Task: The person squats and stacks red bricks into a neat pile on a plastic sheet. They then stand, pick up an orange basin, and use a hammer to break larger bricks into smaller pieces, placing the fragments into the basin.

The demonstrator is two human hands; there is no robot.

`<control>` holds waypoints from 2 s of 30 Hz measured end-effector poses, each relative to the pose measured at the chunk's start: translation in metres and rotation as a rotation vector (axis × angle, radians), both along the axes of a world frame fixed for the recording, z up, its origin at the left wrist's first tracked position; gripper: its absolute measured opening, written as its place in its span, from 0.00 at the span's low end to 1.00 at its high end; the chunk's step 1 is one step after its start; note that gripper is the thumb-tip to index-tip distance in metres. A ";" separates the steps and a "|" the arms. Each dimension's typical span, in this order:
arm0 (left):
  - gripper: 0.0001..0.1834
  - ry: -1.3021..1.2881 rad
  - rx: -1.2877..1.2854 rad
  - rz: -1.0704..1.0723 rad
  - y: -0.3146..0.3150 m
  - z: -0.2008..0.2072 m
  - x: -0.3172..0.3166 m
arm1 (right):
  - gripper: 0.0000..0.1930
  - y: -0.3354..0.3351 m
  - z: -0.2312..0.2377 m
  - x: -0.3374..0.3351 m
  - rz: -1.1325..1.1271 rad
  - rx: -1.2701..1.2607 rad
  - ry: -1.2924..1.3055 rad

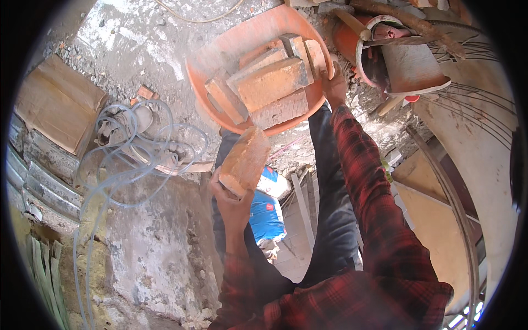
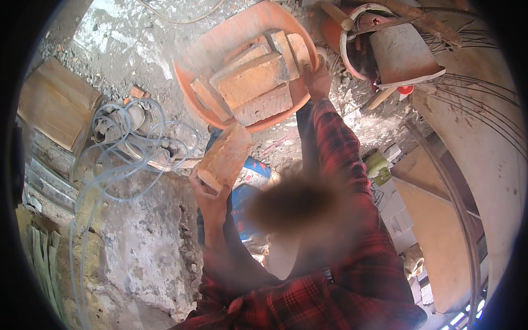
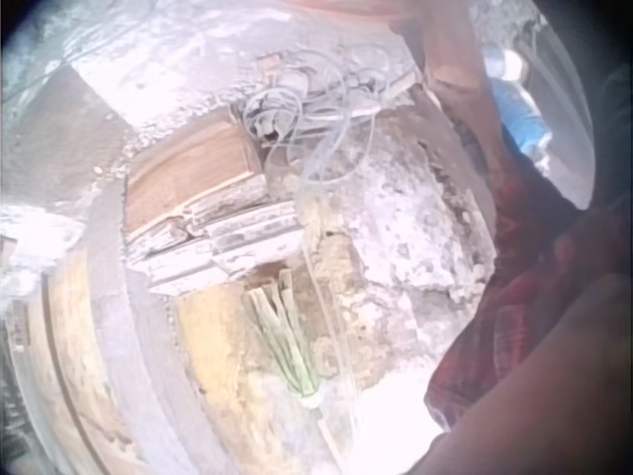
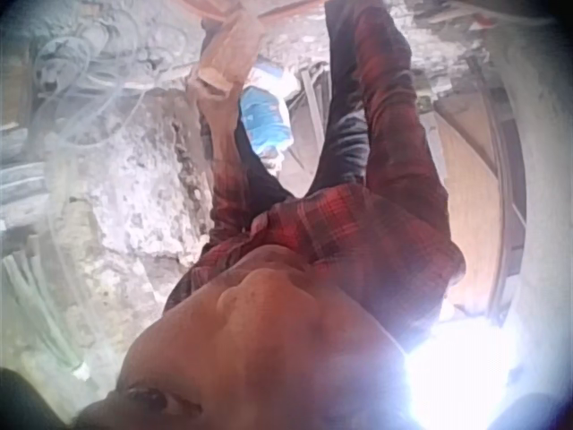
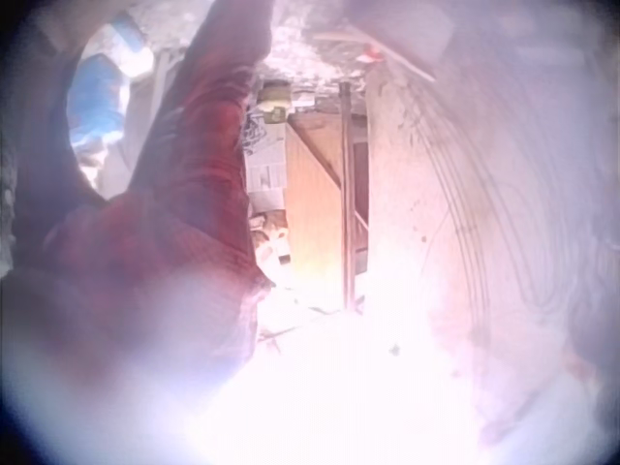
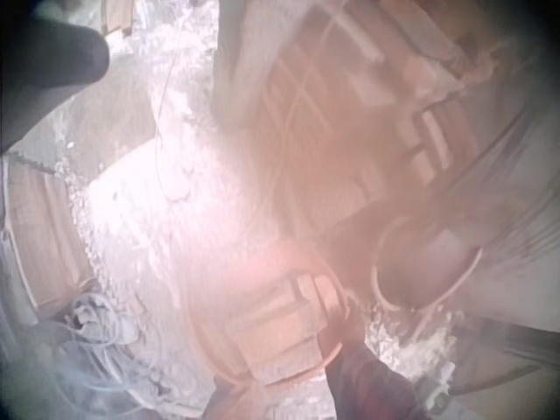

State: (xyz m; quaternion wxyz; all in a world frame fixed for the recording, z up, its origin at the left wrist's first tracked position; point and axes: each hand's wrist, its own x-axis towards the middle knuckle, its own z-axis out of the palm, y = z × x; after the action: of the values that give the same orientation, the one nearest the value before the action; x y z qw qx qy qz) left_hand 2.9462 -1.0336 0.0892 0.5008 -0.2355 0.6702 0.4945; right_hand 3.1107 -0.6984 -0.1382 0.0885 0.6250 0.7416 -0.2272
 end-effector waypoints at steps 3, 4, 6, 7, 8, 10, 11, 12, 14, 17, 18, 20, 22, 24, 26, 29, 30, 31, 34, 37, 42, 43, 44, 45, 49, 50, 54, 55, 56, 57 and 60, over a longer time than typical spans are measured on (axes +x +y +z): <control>0.45 0.003 0.023 -0.056 0.005 -0.001 0.003 | 0.32 -0.015 0.027 -0.005 -0.083 -0.053 0.173; 0.45 0.020 0.046 -0.090 0.008 -0.001 0.004 | 0.31 -0.025 0.043 -0.006 -0.136 -0.095 0.214; 0.44 0.019 0.125 -0.177 0.015 -0.001 0.001 | 0.30 -0.053 0.086 -0.004 -0.134 -0.356 0.326; 0.44 0.003 0.182 -0.228 0.020 -0.001 -0.002 | 0.33 -0.066 0.114 -0.001 0.021 -0.493 0.367; 0.44 -0.018 0.252 -0.266 0.025 -0.001 -0.006 | 0.43 -0.079 0.144 0.004 0.297 -0.525 0.351; 0.43 -0.178 0.319 -0.337 0.042 -0.005 -0.017 | 0.62 -0.100 0.188 0.010 0.673 -0.761 0.454; 0.43 -0.259 0.359 -0.367 0.052 -0.009 -0.023 | 0.66 -0.112 0.200 0.010 0.778 -0.789 0.397; 0.44 -0.245 0.406 -0.467 0.064 -0.014 -0.028 | 0.65 -0.118 0.210 0.013 0.729 -0.754 0.403; 0.45 -0.216 0.501 -0.664 0.092 -0.026 -0.034 | 0.62 -0.114 0.212 0.022 0.681 -0.636 0.367; 0.47 -0.263 0.416 -0.669 0.131 -0.041 -0.032 | 0.58 -0.091 0.194 0.034 0.431 -0.691 0.437; 0.47 -0.227 0.331 -0.664 0.146 -0.050 -0.028 | 0.57 -0.082 0.188 0.037 0.360 -0.657 0.414; 0.48 -0.098 0.249 -0.622 0.173 -0.071 -0.025 | 0.56 -0.066 0.175 0.038 0.195 -0.560 0.374; 0.48 0.298 0.203 -0.828 0.192 -0.099 -0.034 | 0.56 -0.051 0.155 0.032 0.102 -0.332 0.374; 0.46 0.570 0.106 -1.001 0.203 -0.122 -0.038 | 0.55 -0.038 0.136 0.024 0.018 -0.200 0.300; 0.43 0.702 -0.048 -1.166 0.210 -0.139 -0.037 | 0.56 -0.022 0.112 0.018 -0.062 -0.130 0.181; 0.45 0.681 -0.276 -1.312 0.206 -0.151 -0.031 | 0.56 -0.008 0.082 0.019 0.028 -0.120 0.154; 0.45 0.682 -0.265 -1.306 0.203 -0.153 -0.028 | 0.53 -0.004 0.074 0.022 0.121 -0.199 0.164; 0.45 0.679 -0.252 -1.300 0.199 -0.155 -0.025 | 0.51 0.001 0.067 0.028 0.226 -0.265 0.193; 0.46 0.697 -0.181 -1.326 0.186 -0.160 -0.019 | 0.42 0.012 0.051 0.045 0.235 -0.401 0.365; 0.45 0.776 -0.151 -1.299 0.176 -0.162 -0.016 | 0.40 0.022 0.040 0.048 0.139 -0.508 0.428; 0.42 0.804 -0.134 -1.128 0.162 -0.125 -0.012 | 0.38 0.022 0.064 0.018 0.074 -0.351 0.365; 0.37 0.826 -0.119 -1.081 0.156 -0.109 -0.009 | 0.36 0.023 0.080 0.008 0.015 -0.345 0.326; 0.32 0.769 -0.161 -1.052 0.147 -0.090 -0.005 | 0.33 0.026 0.103 0.003 -0.032 -0.404 0.361; 0.27 0.725 -0.101 -1.042 0.135 -0.072 -0.006 | 0.30 0.033 0.128 -0.004 0.055 -0.362 0.435; 0.13 0.364 -0.213 -0.870 0.068 0.007 0.022 | 0.20 0.094 0.250 -0.013 0.382 -0.259 0.688; 0.12 0.269 -0.241 -0.820 0.052 0.023 0.031 | 0.19 0.118 0.278 -0.014 0.427 -0.270 0.627; 0.16 0.067 -0.434 -0.757 0.004 0.083 0.084 | 0.16 0.236 0.305 -0.040 0.049 -0.135 0.754; 0.19 0.231 -0.401 -0.789 0.003 0.093 0.106 | 0.16 0.272 0.292 -0.052 0.004 -0.131 0.748; 0.21 0.353 -0.419 -0.844 0.007 0.106 0.131 | 0.17 0.305 0.276 -0.064 -0.052 -0.136 0.735; 0.23 0.477 -0.442 -0.892 0.014 0.109 0.149 | 0.18 0.335 0.261 -0.072 0.124 -0.036 0.686; 0.28 0.513 -0.560 -0.928 0.039 0.097 0.171 | 0.28 0.434 0.211 -0.102 0.558 0.478 0.387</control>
State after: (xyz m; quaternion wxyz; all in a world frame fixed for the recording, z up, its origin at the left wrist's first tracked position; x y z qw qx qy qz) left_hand 3.1176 -0.9948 0.1863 0.4058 0.0857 0.9073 0.0696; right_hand 3.0084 -0.2648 0.0723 -0.1421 0.3485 0.9174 -0.1292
